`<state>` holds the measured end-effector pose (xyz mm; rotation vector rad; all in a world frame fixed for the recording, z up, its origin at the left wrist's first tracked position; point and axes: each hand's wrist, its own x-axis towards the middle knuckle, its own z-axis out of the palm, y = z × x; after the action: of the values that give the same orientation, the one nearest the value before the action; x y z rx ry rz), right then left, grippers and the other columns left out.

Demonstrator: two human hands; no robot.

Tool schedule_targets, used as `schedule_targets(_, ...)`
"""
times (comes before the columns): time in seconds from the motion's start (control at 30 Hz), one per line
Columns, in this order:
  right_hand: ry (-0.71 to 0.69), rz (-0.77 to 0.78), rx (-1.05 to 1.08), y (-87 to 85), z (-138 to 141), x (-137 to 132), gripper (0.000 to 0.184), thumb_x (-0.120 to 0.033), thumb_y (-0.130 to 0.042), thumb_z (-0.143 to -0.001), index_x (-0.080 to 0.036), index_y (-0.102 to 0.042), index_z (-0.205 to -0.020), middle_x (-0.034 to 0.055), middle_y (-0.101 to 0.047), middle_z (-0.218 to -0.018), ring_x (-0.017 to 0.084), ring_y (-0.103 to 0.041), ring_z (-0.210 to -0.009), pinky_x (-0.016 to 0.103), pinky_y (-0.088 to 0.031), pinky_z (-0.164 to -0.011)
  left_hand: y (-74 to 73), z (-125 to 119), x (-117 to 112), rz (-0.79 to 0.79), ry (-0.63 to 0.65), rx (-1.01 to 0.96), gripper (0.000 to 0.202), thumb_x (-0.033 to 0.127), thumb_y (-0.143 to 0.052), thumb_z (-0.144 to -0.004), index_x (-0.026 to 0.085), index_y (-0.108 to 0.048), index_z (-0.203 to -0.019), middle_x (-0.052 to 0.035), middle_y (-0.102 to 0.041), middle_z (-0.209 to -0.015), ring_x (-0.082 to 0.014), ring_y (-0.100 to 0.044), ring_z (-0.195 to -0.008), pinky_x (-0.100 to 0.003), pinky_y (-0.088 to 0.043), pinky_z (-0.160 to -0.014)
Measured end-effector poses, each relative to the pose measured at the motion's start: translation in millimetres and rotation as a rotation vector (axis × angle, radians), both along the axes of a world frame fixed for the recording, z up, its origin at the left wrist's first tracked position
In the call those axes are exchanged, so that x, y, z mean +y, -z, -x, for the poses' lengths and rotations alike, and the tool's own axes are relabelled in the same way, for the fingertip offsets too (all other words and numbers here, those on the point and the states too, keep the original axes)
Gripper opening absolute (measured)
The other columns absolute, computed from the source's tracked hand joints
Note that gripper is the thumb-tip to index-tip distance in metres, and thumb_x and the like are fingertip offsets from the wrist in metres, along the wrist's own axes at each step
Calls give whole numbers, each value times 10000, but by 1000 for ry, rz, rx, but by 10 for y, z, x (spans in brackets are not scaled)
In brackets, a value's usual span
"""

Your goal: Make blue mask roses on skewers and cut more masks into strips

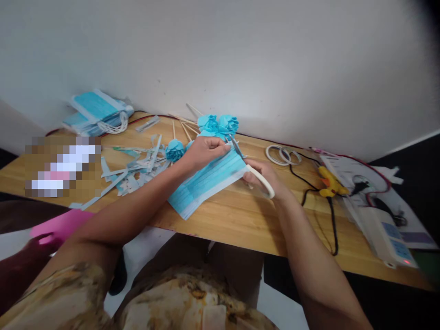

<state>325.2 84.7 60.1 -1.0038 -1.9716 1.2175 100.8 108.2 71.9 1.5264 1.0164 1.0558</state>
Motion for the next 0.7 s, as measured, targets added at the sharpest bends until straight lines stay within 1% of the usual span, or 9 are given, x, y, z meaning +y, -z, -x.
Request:
schedule_targets(0.17,28,23,-29,56,-39,31,553,-749,-691,-794,-199,-648,-833,-10,-523,-615,122,-432,-505,273,-322,-463,9,-12,20,30,31,-53,303,338,-662,-873,161,-587,-637,39,-501,-604,-86,-417,-567,-237,-323,-561)
schedule_targets(0.3,49,0,-28,96,-78,46,547,-751,-697,-781,-206,-656,-804,8,-545,-616,129,-450,-499,273,-341,-450,24,-17,33,26,43,-64,351,340,-695,-875,160,-551,-610,47,-464,-584,-72,-389,-549,-230,-300,-543)
schedule_targets(0.37,61,15,-31,105,-90,43,530,-741,-709,-778,-214,-661,-801,15,-559,-624,134,-465,-492,277,-359,-442,20,-20,25,24,46,-84,356,336,-706,-875,156,-555,-608,48,-461,-580,-69,-384,-546,-229,-292,-538)
schedule_targets(0.57,100,84,-33,107,-80,37,530,-745,-748,-737,-228,-645,-794,14,-574,-587,140,-476,-450,283,-380,-408,-10,-41,9,103,93,-163,249,287,-715,-888,145,-621,-706,12,-600,-673,-78,-513,-598,-224,-392,-586)
schedule_targets(0.7,106,71,-36,66,-48,17,558,-765,-734,-735,-217,-655,-808,13,-565,-595,131,-467,-449,277,-370,-407,-6,-32,30,108,72,-122,259,281,-742,-850,141,-613,-674,17,-594,-652,-81,-518,-602,-221,-393,-590)
